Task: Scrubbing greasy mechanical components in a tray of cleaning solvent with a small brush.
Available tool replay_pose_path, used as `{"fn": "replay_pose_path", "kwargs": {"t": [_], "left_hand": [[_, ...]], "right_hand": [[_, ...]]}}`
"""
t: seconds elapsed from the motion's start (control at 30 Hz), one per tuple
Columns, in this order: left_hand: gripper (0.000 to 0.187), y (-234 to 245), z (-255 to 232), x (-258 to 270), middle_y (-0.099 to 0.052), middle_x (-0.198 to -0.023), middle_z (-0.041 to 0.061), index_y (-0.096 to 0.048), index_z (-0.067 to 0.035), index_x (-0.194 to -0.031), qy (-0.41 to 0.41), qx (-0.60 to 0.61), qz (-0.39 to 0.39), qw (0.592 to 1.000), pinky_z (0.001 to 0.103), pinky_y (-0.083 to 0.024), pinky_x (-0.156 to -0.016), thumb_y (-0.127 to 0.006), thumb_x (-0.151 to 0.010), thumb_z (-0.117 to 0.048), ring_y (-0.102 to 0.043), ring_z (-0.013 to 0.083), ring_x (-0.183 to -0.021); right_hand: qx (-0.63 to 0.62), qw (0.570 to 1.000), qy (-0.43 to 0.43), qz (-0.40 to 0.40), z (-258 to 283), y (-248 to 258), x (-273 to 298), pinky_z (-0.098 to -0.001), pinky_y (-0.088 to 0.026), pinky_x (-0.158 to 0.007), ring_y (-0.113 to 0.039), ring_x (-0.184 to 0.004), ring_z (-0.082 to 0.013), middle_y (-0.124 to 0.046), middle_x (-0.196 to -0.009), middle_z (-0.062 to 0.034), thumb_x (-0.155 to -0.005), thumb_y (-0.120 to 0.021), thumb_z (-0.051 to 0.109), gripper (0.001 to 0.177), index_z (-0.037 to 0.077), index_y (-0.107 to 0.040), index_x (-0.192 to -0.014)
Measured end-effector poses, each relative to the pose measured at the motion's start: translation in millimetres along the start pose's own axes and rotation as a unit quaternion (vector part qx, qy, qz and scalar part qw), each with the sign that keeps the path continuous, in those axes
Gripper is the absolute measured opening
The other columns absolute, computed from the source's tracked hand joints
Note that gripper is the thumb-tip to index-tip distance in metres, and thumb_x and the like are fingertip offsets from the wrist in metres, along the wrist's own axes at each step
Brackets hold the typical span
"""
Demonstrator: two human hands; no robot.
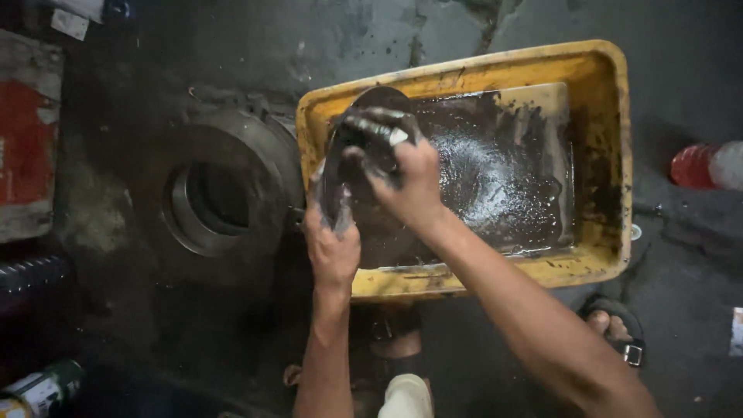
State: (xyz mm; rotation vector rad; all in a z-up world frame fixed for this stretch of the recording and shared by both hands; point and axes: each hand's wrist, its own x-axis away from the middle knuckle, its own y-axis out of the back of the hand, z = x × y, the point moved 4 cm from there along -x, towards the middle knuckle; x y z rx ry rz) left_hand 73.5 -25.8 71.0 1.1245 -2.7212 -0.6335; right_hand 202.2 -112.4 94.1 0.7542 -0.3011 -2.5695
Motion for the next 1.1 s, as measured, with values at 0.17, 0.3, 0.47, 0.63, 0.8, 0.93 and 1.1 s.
{"fn": "replay_pose_path", "kwargs": {"t": [0.17, 0.3, 0.47, 0.63, 0.8, 0.93, 1.1], "left_hand": [[0.037, -6, 12, -3, -0.066, -0.134, 0.022, -0.055, 0.001, -0.141, 0.001, -0.038, -0.003, 0.999, 0.039, -0.047, -0.109, -0.055, -0.107, -0.013, -0.064, 0.035, -0.125], [0.037, 0, 3, -4, -0.069, -0.131, 0.021, -0.057, 0.001, -0.138, 0.062, -0.009, 0.001, 0.998, 0.038, -0.049, -0.103, -0.056, -0.105, -0.015, -0.068, 0.0327, -0.117], [0.038, 1, 16, 3, -0.066, -0.133, 0.024, -0.056, 0.003, -0.14, 0.019, -0.018, -0.021, 0.999, 0.04, -0.048, -0.106, -0.058, -0.107, -0.015, -0.065, 0.0346, -0.122], [0.033, 1, 38, -1, -0.071, -0.122, 0.022, -0.063, 0.001, -0.13, 0.038, -0.037, -0.013, 0.999, 0.041, -0.052, -0.099, -0.057, -0.103, -0.017, -0.069, 0.0333, -0.11], [0.034, 13, 31, -2, -0.069, -0.123, 0.019, -0.059, 0.003, -0.134, 0.035, 0.02, -0.014, 0.999, 0.038, -0.051, -0.096, -0.055, -0.106, -0.015, -0.067, 0.0294, -0.109], [0.034, 14, 34, -1, -0.071, -0.12, 0.018, -0.06, 0.002, -0.134, 0.036, 0.039, -0.031, 0.998, 0.038, -0.052, -0.095, -0.053, -0.105, -0.014, -0.068, 0.0294, -0.105], [0.033, 13, 44, 1, -0.071, -0.12, 0.02, -0.06, 0.003, -0.133, 0.023, -0.016, -0.049, 0.998, 0.04, -0.051, -0.098, -0.056, -0.105, -0.013, -0.068, 0.0319, -0.109]], "right_hand": [[0.06, 0.997, 0.006, 0.057, -58, -9, -5, -0.0426, -0.057, -0.095, -0.07, -0.109, -0.0371, -0.069, -0.119, -0.0205, -0.069, -0.074, -0.004, 0.041, 0.003, -0.075, -0.11], [0.011, 0.999, 0.04, 0.027, -49, -5, -23, -0.0408, -0.058, -0.094, -0.074, -0.106, -0.0332, -0.074, -0.114, -0.0147, -0.08, -0.071, -0.005, 0.036, 0.008, -0.078, -0.113], [0.104, 0.994, -0.028, 0.008, -137, -9, -4, -0.0443, -0.052, -0.072, -0.069, -0.079, -0.034, -0.069, -0.081, -0.0152, -0.074, -0.08, 0.003, 0.016, 0.004, -0.071, -0.088], [0.077, 0.993, -0.084, -0.008, -170, -6, 3, -0.0394, -0.052, -0.066, -0.069, -0.071, -0.0266, -0.069, -0.075, -0.0124, -0.076, -0.08, 0.005, 0.015, 0.005, -0.073, -0.089], [0.052, 0.978, -0.2, 0.004, -208, -22, 28, -0.0366, -0.055, -0.071, -0.07, -0.08, -0.0265, -0.074, -0.081, -0.0119, -0.081, -0.077, 0.006, 0.002, 0.006, -0.076, -0.083], [0.086, 0.987, -0.129, 0.041, -208, 6, 47, -0.0384, -0.055, -0.07, -0.072, -0.074, -0.0277, -0.074, -0.081, -0.0136, -0.078, -0.077, 0.009, 0.017, 0.004, -0.077, -0.095], [0.137, 0.974, -0.106, 0.146, -177, 28, 104, -0.0416, -0.057, -0.072, -0.07, -0.077, -0.0324, -0.071, -0.086, -0.018, -0.071, -0.074, 0.003, 0.025, 0.004, -0.077, -0.096]]}}
